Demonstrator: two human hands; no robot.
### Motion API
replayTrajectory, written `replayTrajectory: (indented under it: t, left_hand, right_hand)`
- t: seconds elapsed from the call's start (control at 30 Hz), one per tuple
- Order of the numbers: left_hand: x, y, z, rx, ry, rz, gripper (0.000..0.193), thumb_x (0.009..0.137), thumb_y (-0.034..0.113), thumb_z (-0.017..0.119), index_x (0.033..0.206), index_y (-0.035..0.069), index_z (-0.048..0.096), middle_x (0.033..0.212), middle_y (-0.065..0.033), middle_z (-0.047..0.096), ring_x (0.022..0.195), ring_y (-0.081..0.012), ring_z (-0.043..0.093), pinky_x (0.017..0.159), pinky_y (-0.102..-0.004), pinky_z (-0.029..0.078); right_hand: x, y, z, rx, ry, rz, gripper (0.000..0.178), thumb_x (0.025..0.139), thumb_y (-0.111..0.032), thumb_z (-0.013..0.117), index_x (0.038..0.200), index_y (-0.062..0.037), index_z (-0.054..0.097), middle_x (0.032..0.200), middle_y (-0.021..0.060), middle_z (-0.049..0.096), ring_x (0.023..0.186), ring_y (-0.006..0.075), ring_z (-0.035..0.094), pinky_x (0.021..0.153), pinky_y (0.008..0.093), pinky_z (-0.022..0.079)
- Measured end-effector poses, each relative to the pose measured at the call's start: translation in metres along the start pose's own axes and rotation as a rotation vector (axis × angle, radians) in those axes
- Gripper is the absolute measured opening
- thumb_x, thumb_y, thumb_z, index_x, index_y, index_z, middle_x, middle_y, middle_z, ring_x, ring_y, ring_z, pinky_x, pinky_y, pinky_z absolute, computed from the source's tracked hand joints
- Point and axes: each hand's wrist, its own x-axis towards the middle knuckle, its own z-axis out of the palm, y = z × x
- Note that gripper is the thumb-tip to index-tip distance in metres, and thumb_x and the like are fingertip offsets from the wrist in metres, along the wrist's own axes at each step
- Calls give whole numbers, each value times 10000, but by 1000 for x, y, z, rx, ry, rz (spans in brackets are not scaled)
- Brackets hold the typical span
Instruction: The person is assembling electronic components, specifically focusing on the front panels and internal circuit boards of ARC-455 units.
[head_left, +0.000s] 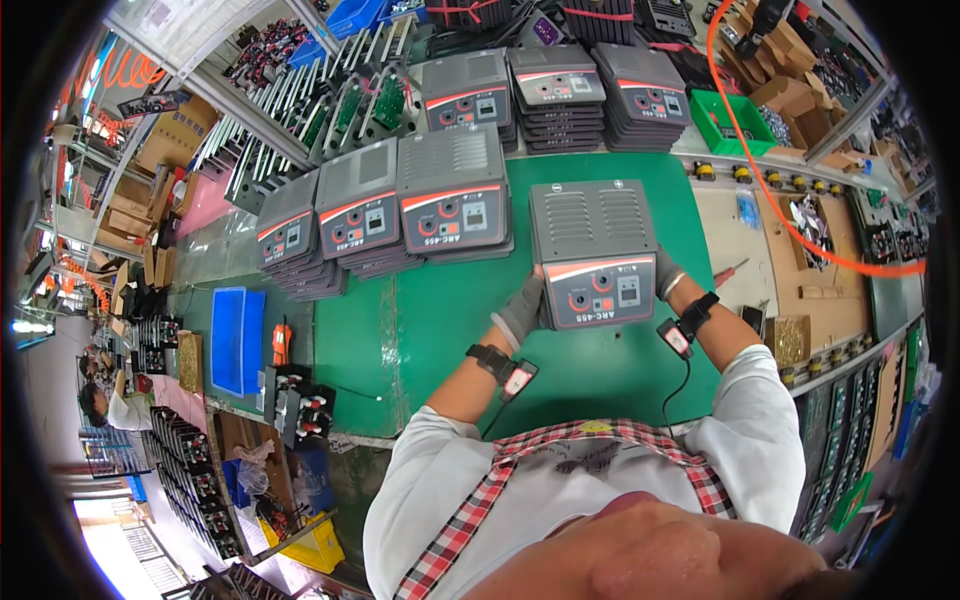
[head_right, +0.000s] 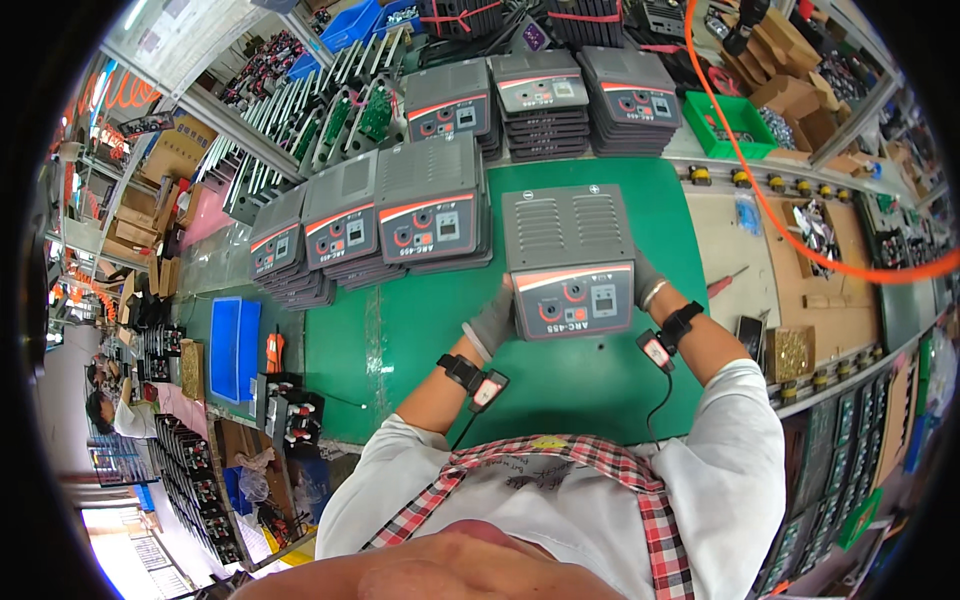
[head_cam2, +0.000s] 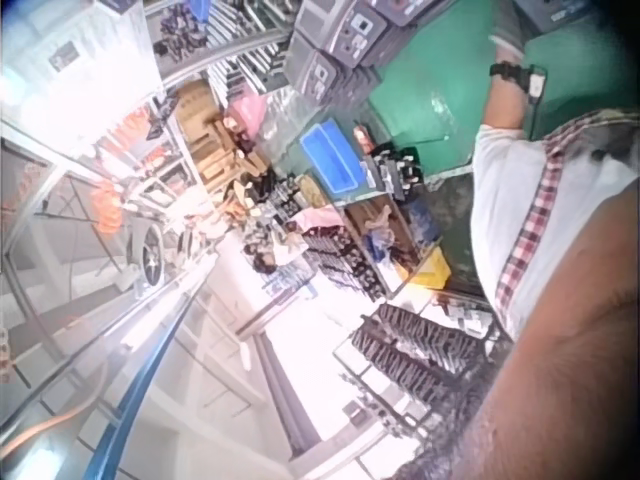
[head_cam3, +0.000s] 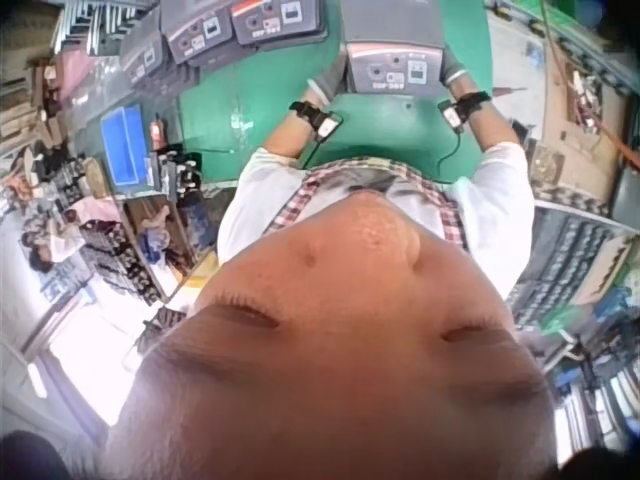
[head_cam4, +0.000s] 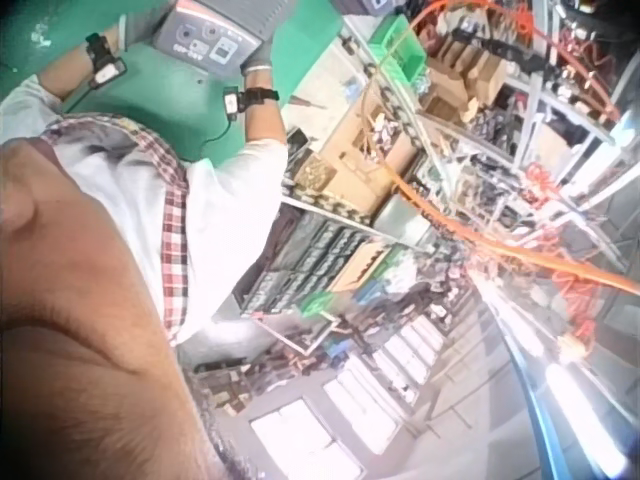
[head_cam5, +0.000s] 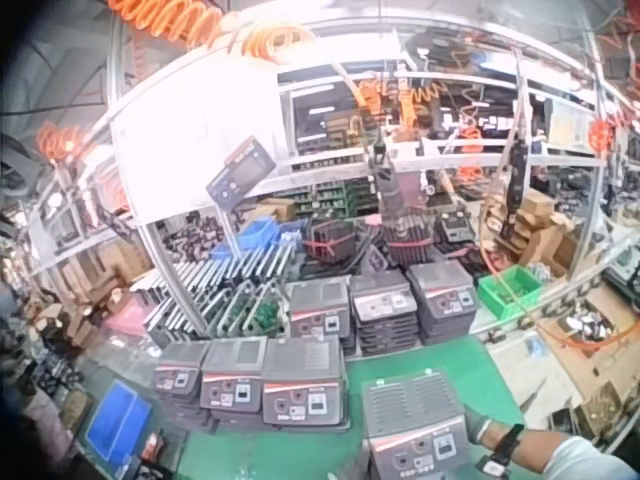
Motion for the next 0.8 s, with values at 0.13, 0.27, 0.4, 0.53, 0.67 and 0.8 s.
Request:
replayTrajectory:
  t: [0.13, 0.27, 0.4, 0.53, 0.67, 0.8]
  left_hand:
    - [29, 42, 14, 18, 62, 79, 646, 806, 575, 378, 1186, 54, 423, 1096, -69, 511, 987, -154, 489, 837, -272, 411]
    - [69, 56, -14, -24, 158, 233, 608, 842, 541, 330, 1153, 34, 455, 1076, -62, 522, 963, -148, 496, 824, -266, 411]
    - [59, 47, -1, 179, 310, 155, 698, 825, 598, 248, 1208, 31, 388, 1167, -84, 473, 1049, -196, 457, 863, -291, 400]
    - [41, -7, 10, 139, 384, 297, 577, 888, 462, 235, 1234, 9, 324, 1231, -117, 397, 1082, -198, 422, 865, -325, 409]
    - [51, -4, 21, 402, 426, 354, 383, 923, 289, 273, 1147, -13, 347, 1152, -134, 406, 1059, -254, 420, 898, -386, 385]
    - [67, 2, 26, -44, 521, 287, 371, 914, 301, 309, 1104, -10, 378, 1112, -131, 421, 1001, -264, 441, 872, -396, 395]
  right_hand:
    - [52, -41, 2, 166, 42, 63, 444, 855, -392, 415, 1111, -33, 466, 1064, 102, 536, 891, 202, 545, 778, 304, 462]
    - [86, -64, 38, 121, -10, 27, 488, 832, -435, 428, 1127, -47, 460, 1088, 110, 525, 918, 224, 541, 785, 322, 466]
    - [99, -77, 34, 167, 66, 14, 465, 823, -414, 460, 1112, -49, 466, 1076, 104, 529, 909, 215, 543, 775, 321, 472]
    - [104, -76, 31, 181, 32, -51, 383, 822, -346, 492, 1062, -48, 490, 1003, 86, 552, 865, 198, 552, 751, 317, 480]
    - [117, -72, 39, 194, 38, -40, 346, 827, -328, 489, 1033, -51, 506, 959, 76, 564, 828, 186, 556, 728, 307, 482]
    - [121, -71, 32, 199, 18, -107, 362, 840, -351, 465, 1037, -51, 511, 976, 70, 564, 861, 185, 545, 750, 292, 465]
